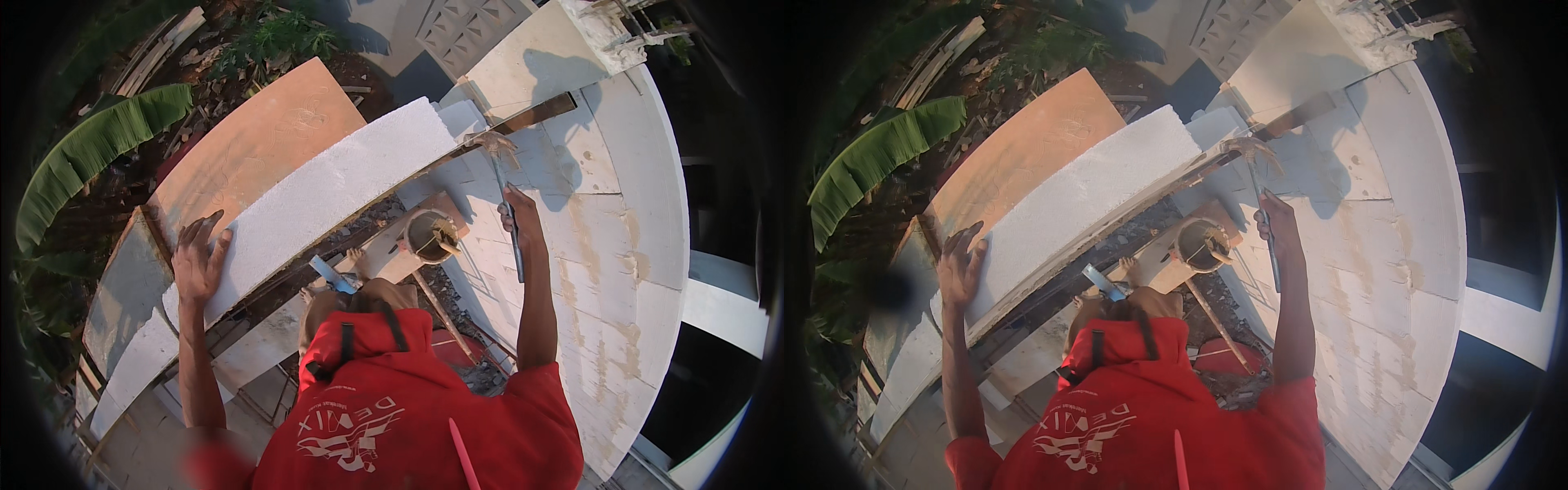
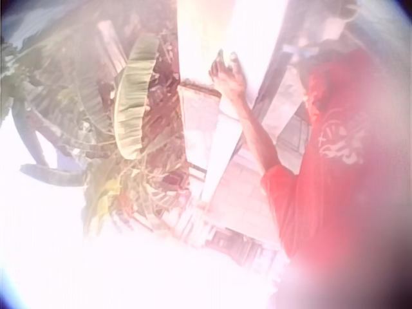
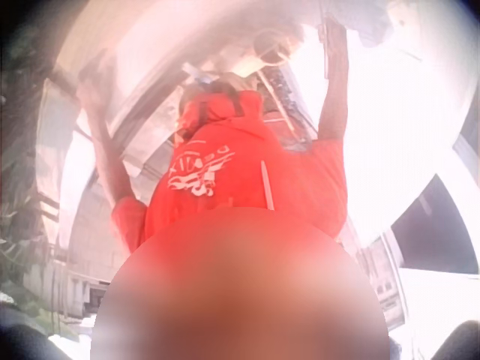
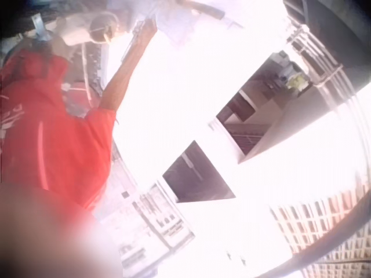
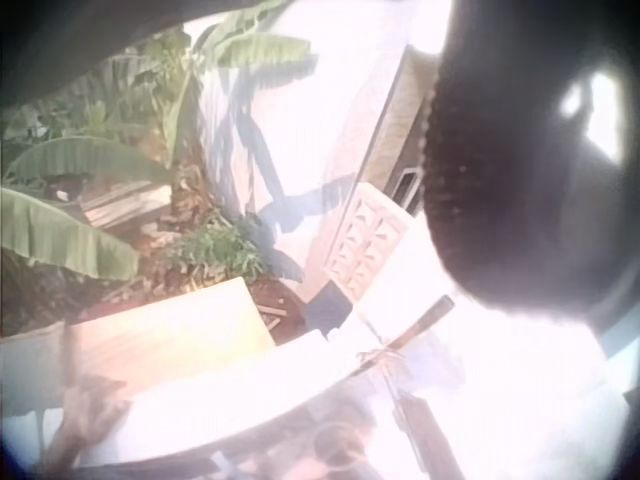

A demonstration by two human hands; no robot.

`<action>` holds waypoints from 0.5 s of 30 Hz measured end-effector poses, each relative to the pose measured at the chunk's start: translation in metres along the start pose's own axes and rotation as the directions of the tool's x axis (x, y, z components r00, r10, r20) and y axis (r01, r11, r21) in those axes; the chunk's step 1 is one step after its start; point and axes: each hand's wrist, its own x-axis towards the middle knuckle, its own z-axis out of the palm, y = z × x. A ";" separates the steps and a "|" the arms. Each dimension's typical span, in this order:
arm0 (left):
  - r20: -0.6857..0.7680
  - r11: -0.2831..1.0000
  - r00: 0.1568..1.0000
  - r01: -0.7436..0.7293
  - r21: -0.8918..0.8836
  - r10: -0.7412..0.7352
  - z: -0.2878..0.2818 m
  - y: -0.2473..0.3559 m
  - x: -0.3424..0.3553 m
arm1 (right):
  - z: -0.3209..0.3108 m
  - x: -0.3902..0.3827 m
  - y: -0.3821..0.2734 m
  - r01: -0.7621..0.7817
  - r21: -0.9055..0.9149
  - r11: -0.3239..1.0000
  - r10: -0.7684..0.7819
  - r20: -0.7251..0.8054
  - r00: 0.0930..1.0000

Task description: The person applies mortar to a wall using a trowel, places white rectangular tiles onto the mortar, and taps them into place with a hammer. The person also measures the wall and tiles with a tape measure.

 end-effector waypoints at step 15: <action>0.013 0.999 1.000 0.025 0.020 -0.025 0.004 -0.005 0.003 | 0.019 0.011 0.020 0.119 -0.183 0.976 -0.104 0.088 0.991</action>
